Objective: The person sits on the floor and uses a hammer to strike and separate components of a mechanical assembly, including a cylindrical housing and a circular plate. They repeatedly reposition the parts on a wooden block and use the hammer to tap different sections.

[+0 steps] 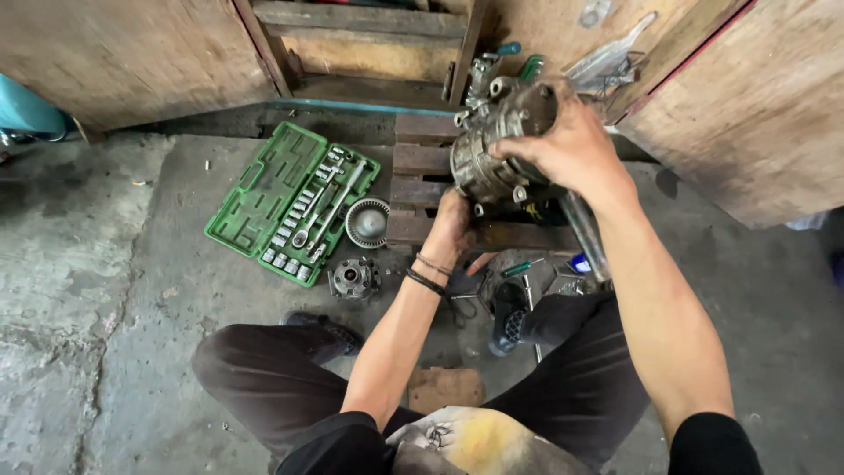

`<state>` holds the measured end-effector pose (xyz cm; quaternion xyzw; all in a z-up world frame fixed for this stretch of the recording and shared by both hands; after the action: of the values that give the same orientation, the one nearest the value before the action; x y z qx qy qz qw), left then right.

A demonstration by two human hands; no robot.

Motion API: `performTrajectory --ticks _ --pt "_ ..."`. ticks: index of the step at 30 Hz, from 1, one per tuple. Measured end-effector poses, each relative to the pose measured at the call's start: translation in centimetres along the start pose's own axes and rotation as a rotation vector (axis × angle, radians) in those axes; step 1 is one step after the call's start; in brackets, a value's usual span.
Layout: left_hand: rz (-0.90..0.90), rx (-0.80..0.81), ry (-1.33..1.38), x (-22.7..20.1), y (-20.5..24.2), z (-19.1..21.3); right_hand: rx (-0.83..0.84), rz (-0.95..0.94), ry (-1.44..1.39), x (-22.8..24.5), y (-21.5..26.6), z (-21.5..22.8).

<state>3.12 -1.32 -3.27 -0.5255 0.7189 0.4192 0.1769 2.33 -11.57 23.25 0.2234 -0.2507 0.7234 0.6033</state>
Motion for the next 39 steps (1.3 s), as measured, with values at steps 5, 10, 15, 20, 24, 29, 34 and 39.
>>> performTrajectory --ticks 5,10,15,20,24,29,34,39 --pt "-0.026 0.029 0.041 -0.2 0.1 1.1 -0.020 0.036 0.115 1.9 0.0 -0.3" --pt "-0.056 0.070 0.081 0.0 0.9 2.4 0.025 -0.023 0.227 2.9 0.3 -1.3" --pt "-0.103 0.112 0.138 0.4 1.7 3.2 0.101 -0.105 0.421 4.4 -0.3 -1.9" --pt "-0.148 0.163 0.189 0.4 2.0 3.1 0.122 -0.100 0.364 3.9 -0.4 -2.1" --pt "-0.149 -0.141 0.024 -1.7 4.9 2.4 0.152 0.058 0.007 4.3 1.1 -1.7" --pt "-0.188 -0.329 0.196 -9.0 11.3 0.5 0.091 0.226 -0.333 -0.7 1.0 -4.2" --pt "-0.351 -0.391 -0.388 -11.6 12.8 4.3 0.043 0.145 -0.657 -4.4 0.4 -7.1" --pt "-0.295 -0.413 -0.740 -11.4 12.1 5.9 0.066 0.019 -0.764 -5.8 0.5 -10.1"
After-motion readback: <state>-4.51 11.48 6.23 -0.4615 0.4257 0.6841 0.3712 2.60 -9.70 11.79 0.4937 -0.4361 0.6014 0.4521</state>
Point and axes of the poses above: each hand's wrist, its own y-axis away from the middle knuckle, its own z-axis out of the back of the hand, x = y × z, the point moved 5 cm from there along -y, towards the middle knuckle, and after that the axes turned 1 degree about -z, right-handed, at the moved point
